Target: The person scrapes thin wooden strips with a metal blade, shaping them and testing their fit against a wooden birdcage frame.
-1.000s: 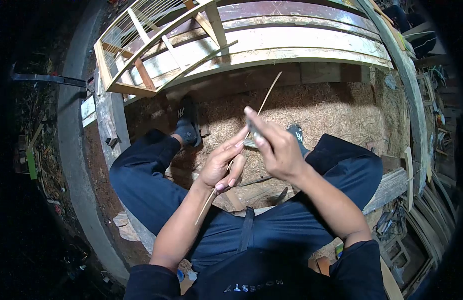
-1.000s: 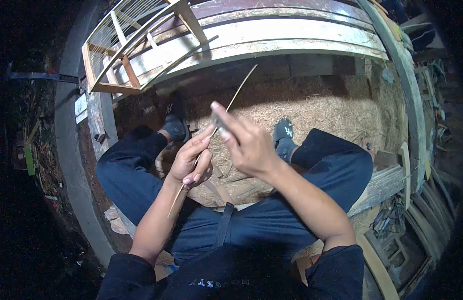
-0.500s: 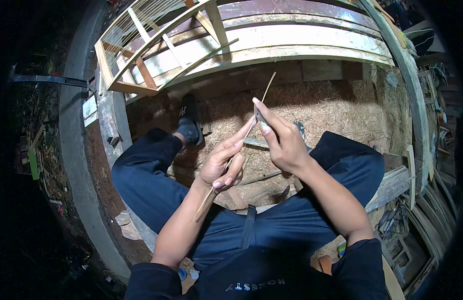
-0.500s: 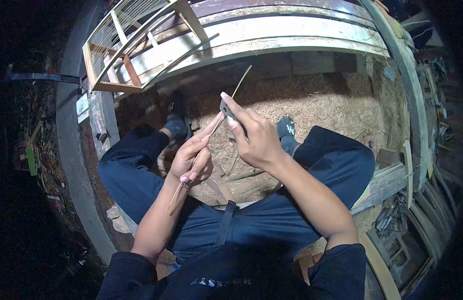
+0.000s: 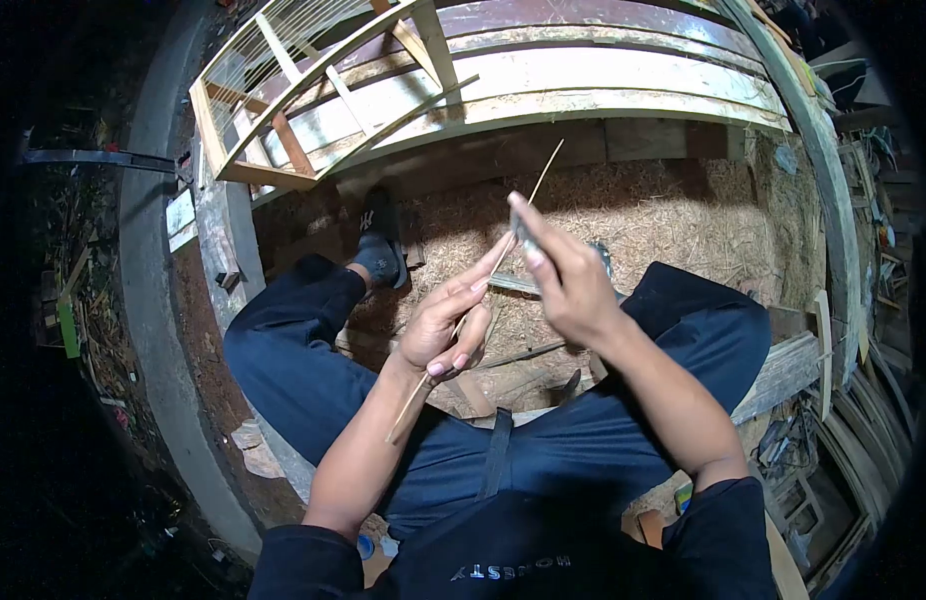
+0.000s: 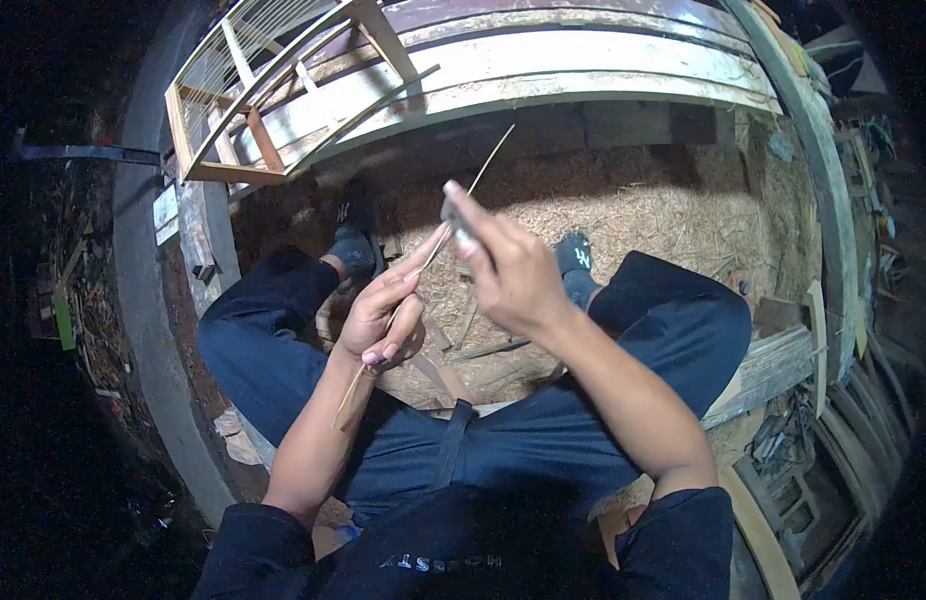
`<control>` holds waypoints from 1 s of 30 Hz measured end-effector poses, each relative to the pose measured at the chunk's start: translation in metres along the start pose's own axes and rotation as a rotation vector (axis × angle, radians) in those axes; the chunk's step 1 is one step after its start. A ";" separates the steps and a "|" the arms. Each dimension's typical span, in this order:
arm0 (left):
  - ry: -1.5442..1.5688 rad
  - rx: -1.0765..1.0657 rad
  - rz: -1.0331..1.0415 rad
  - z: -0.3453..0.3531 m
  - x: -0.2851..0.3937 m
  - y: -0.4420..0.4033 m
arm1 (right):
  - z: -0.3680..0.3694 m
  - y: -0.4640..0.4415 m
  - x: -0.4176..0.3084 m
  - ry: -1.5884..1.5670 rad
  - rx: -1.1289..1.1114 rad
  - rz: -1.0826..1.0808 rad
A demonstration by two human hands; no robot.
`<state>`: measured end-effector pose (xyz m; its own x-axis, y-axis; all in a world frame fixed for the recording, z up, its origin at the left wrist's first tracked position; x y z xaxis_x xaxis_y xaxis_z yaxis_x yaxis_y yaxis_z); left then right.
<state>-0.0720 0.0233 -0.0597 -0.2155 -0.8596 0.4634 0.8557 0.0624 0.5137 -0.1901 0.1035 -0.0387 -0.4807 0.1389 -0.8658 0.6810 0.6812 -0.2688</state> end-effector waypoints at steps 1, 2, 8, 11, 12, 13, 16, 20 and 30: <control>-0.020 0.007 -0.012 0.004 0.000 0.000 | -0.007 -0.007 0.008 0.024 0.030 0.017; -0.038 0.016 -0.020 0.008 0.000 -0.001 | -0.011 -0.012 0.013 0.048 0.056 0.032; -0.075 0.070 -0.041 0.002 -0.004 -0.006 | -0.007 -0.010 0.000 -0.148 0.004 0.007; -0.079 0.078 -0.033 0.003 -0.002 -0.006 | -0.005 -0.009 -0.005 -0.150 0.009 -0.080; -0.085 0.037 -0.011 0.006 0.000 -0.006 | -0.008 -0.011 -0.004 -0.150 0.032 -0.067; -0.085 0.037 -0.010 0.007 0.002 -0.007 | -0.010 -0.013 -0.002 -0.150 0.055 -0.054; -0.192 0.075 0.012 0.005 0.004 -0.009 | -0.021 -0.018 0.005 -0.128 0.112 -0.032; -0.258 0.097 0.030 0.004 0.004 -0.010 | -0.032 -0.022 0.016 -0.080 0.187 -0.042; -0.427 0.149 0.008 -0.003 0.003 -0.006 | -0.045 -0.029 0.023 -0.053 0.234 0.067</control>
Point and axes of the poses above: each hand's wrist, its own y-axis away from the middle knuckle, its own z-axis out of the palm, x = y × z, the point moved 8 cm from there along -y, towards the middle knuckle, and after that the axes turned 12 degrees about x, right-handed, at the moved point
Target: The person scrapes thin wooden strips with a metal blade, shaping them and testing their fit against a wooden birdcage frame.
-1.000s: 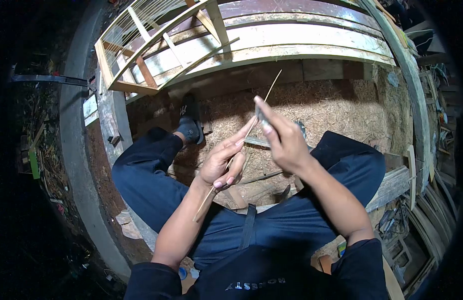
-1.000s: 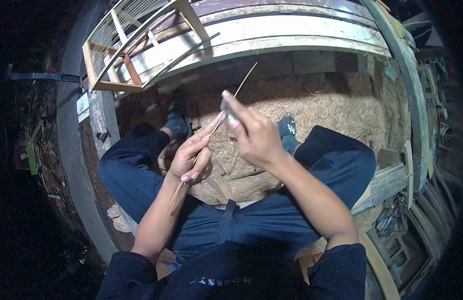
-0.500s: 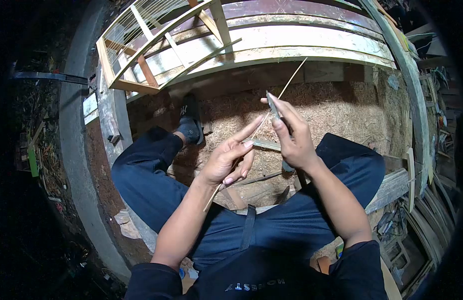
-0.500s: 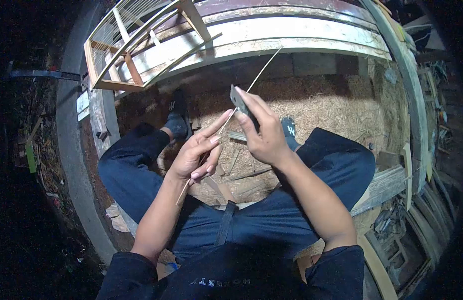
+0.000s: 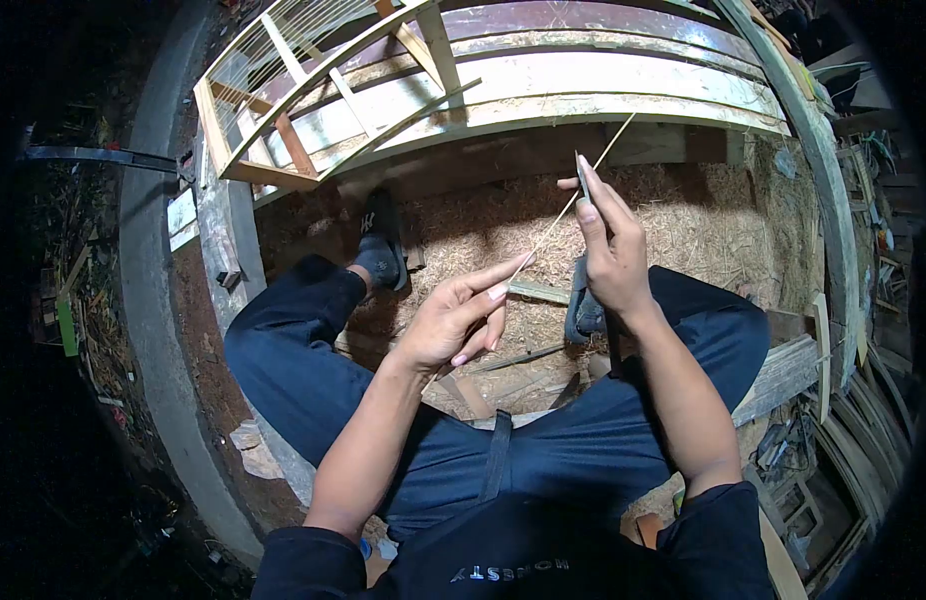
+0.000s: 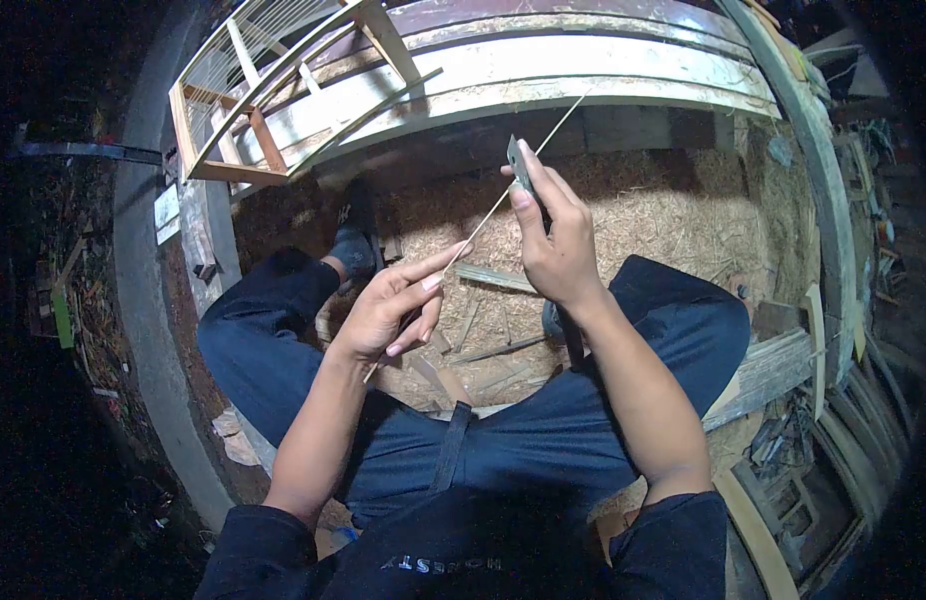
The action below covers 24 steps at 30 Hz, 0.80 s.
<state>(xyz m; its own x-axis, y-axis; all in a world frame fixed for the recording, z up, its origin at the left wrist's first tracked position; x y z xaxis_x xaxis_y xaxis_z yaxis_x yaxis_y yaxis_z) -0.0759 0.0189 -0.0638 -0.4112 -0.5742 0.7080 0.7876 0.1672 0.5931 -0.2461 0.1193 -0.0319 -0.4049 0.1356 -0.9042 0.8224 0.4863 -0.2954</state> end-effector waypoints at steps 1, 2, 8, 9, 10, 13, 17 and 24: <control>0.000 -0.001 0.001 0.000 0.000 0.000 | 0.002 0.000 0.001 0.029 0.012 -0.081; 0.004 0.002 0.014 -0.001 0.002 0.000 | 0.002 0.001 0.001 0.029 0.012 -0.082; 0.065 0.054 0.034 -0.016 -0.001 -0.002 | 0.044 0.055 -0.048 0.128 -0.312 -0.252; 0.078 0.056 0.024 -0.017 -0.001 -0.002 | 0.044 0.054 -0.048 0.126 -0.313 -0.251; 0.076 0.057 0.020 -0.016 -0.001 -0.001 | 0.042 0.052 -0.047 0.125 -0.283 -0.241; 0.101 0.071 0.039 -0.011 0.003 0.003 | 0.028 0.028 -0.026 0.132 -0.196 -0.189; 0.140 0.073 0.054 -0.013 0.004 0.000 | 0.035 0.034 -0.030 0.117 -0.199 -0.232; 0.063 0.101 0.012 -0.016 0.000 0.001 | 0.036 0.033 -0.028 0.153 -0.358 -0.120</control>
Point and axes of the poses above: each hand's wrist, its own y-axis away from the middle knuckle, its own z-axis out of the palm, x = y × z, the point moved 8 cm from there along -y, towards the middle knuckle, and after that the axes turned 12 degrees about x, right-handed, at the moved point
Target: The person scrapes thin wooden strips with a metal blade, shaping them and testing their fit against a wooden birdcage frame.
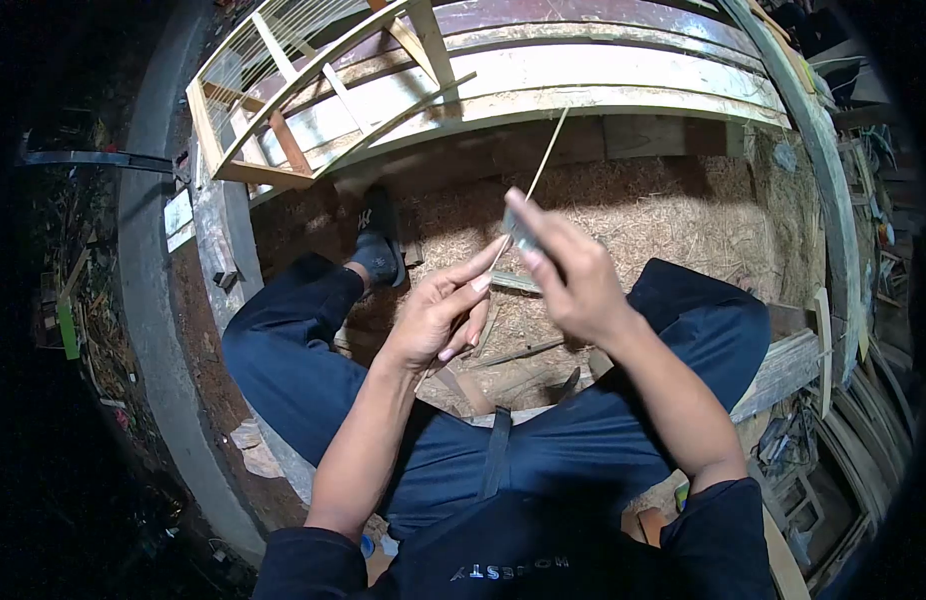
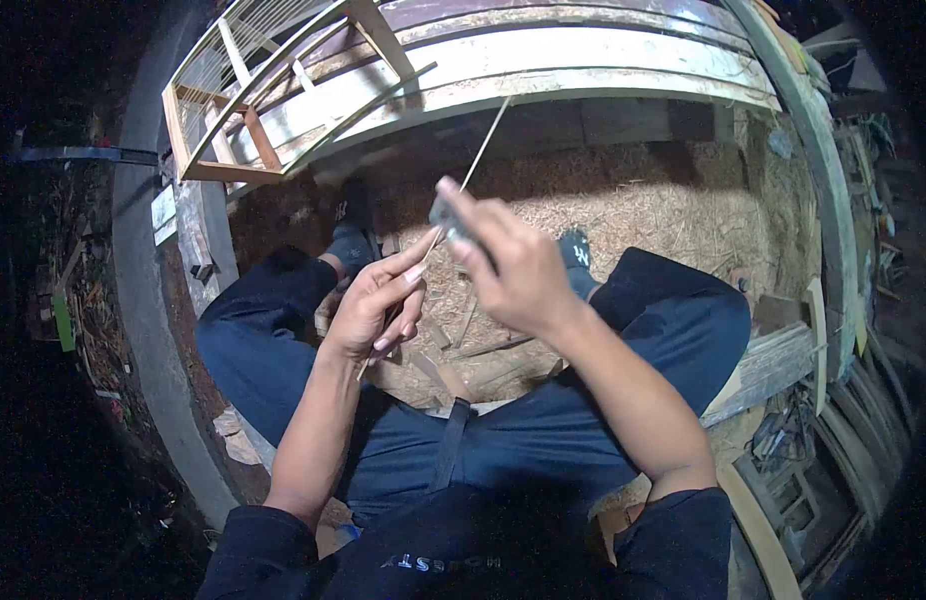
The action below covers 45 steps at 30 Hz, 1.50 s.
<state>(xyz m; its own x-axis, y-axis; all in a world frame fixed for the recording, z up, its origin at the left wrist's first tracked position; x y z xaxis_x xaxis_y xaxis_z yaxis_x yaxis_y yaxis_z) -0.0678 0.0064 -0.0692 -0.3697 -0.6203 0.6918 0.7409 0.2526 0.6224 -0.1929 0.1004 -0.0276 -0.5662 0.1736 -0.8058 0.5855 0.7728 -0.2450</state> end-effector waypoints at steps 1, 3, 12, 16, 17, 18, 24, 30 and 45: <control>-0.010 -0.041 0.007 0.006 0.003 0.002 | -0.009 -0.006 0.008 -0.037 0.111 -0.054; -0.019 -0.074 0.026 0.012 0.004 0.001 | -0.019 -0.010 0.007 -0.166 0.137 0.003; -0.050 -0.079 0.028 0.013 0.004 0.002 | -0.045 -0.018 0.031 -0.212 0.307 0.109; -0.059 -0.074 0.036 0.010 0.003 -0.001 | -0.025 -0.011 0.024 -0.053 0.232 0.015; -0.043 -0.022 0.028 0.003 -0.002 -0.003 | -0.013 -0.001 0.010 -0.014 0.169 -0.011; -0.027 0.030 0.019 -0.003 -0.007 -0.006 | -0.001 0.008 -0.005 0.010 0.145 -0.114; 0.031 0.050 0.052 -0.004 -0.003 -0.002 | 0.003 0.013 -0.002 0.018 0.101 -0.011; 0.074 0.157 -0.004 -0.013 -0.016 -0.011 | 0.024 0.030 -0.022 0.049 -0.011 -0.057; 0.251 0.140 0.017 -0.004 -0.011 -0.006 | 0.019 0.018 0.004 -0.004 0.091 0.040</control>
Point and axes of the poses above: each hand's wrist, its own y-axis away from the middle knuckle, its own z-axis out of the palm, x = y × z, the point moved 8 cm from there along -y, towards the middle knuckle, and after that the axes turned 12 degrees about x, right-handed, at the moved point
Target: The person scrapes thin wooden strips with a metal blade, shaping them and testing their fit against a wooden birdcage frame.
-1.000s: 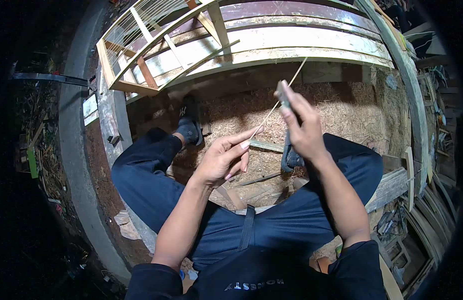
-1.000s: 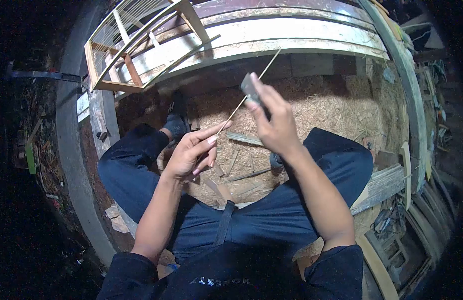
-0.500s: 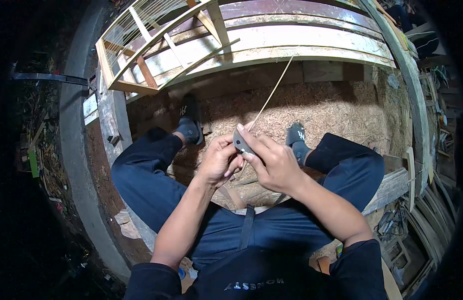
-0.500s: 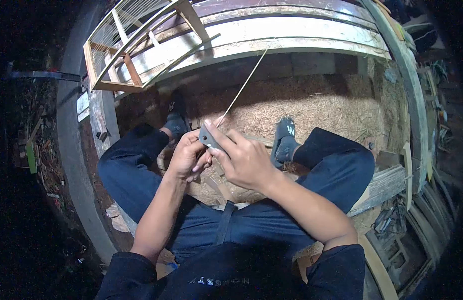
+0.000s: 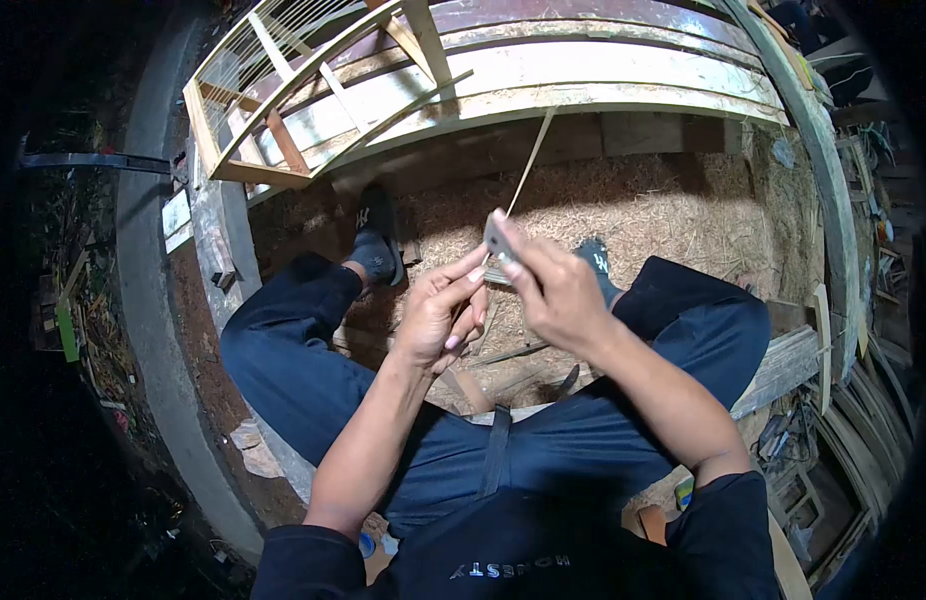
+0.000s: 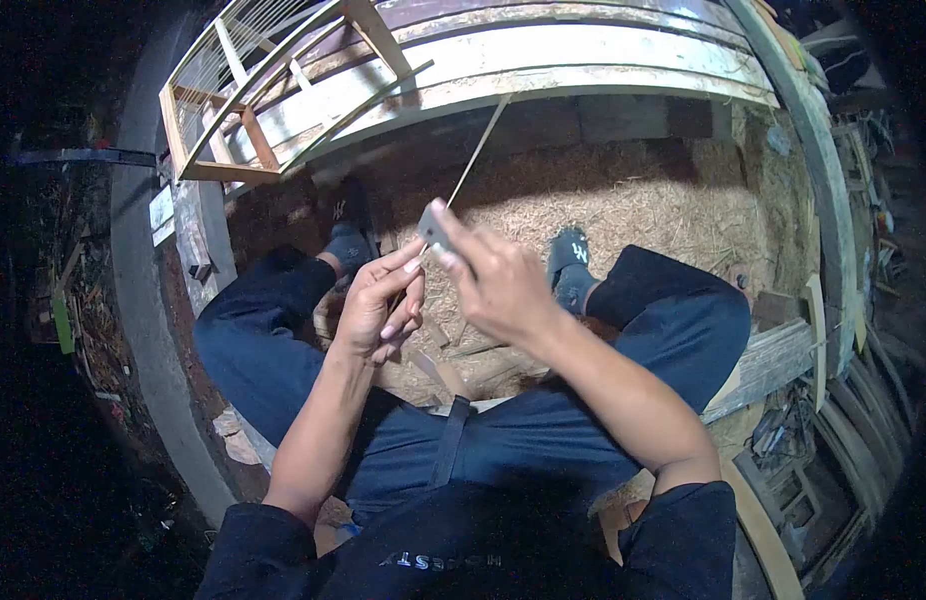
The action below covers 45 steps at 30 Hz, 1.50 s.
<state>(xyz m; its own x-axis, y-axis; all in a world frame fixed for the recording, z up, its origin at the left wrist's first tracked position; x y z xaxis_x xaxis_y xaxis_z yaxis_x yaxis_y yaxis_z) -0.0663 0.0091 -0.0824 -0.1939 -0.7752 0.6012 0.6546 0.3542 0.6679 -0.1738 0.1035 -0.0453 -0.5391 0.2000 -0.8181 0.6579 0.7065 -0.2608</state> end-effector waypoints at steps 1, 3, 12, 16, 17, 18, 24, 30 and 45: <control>0.004 0.000 0.006 0.000 0.002 0.000 | 0.004 0.004 -0.007 -0.036 -0.024 -0.009; -0.047 0.025 -0.042 -0.005 0.001 0.003 | 0.013 0.011 -0.015 0.002 -0.146 -0.005; 0.105 -0.014 -0.071 -0.001 0.002 0.005 | 0.015 0.010 -0.012 -0.059 -0.096 -0.021; 0.091 -0.029 -0.048 0.000 -0.006 0.001 | 0.010 0.004 0.003 0.025 -0.045 0.022; 0.093 -0.033 -0.046 -0.001 -0.005 0.000 | 0.011 0.003 0.004 0.036 -0.050 0.026; 0.094 -0.031 -0.071 -0.005 -0.005 -0.001 | 0.012 0.006 -0.010 -0.055 -0.033 -0.043; 0.129 -0.100 -0.078 0.010 -0.004 0.004 | 0.002 -0.008 0.003 0.037 -0.112 0.130; -0.030 0.000 -0.072 -0.001 0.000 0.003 | 0.006 0.003 0.001 -0.036 -0.045 0.031; -0.243 -0.130 0.023 0.010 0.002 0.001 | -0.027 -0.027 0.045 -0.410 0.171 0.285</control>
<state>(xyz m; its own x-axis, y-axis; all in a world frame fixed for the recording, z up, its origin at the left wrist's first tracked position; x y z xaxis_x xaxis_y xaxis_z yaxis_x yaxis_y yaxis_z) -0.0733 0.0129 -0.0758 -0.3371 -0.6142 0.7135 0.7462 0.2877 0.6003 -0.2303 0.1122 -0.0614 -0.0984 0.0618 -0.9932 0.8433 0.5350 -0.0502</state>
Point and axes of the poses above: each hand's wrist, its own y-axis away from the middle knuckle, its own z-axis out of the palm, x = y × z, the point moved 8 cm from there along -y, towards the middle knuckle, and after that the axes turned 12 degrees about x, right-handed, at the moved point
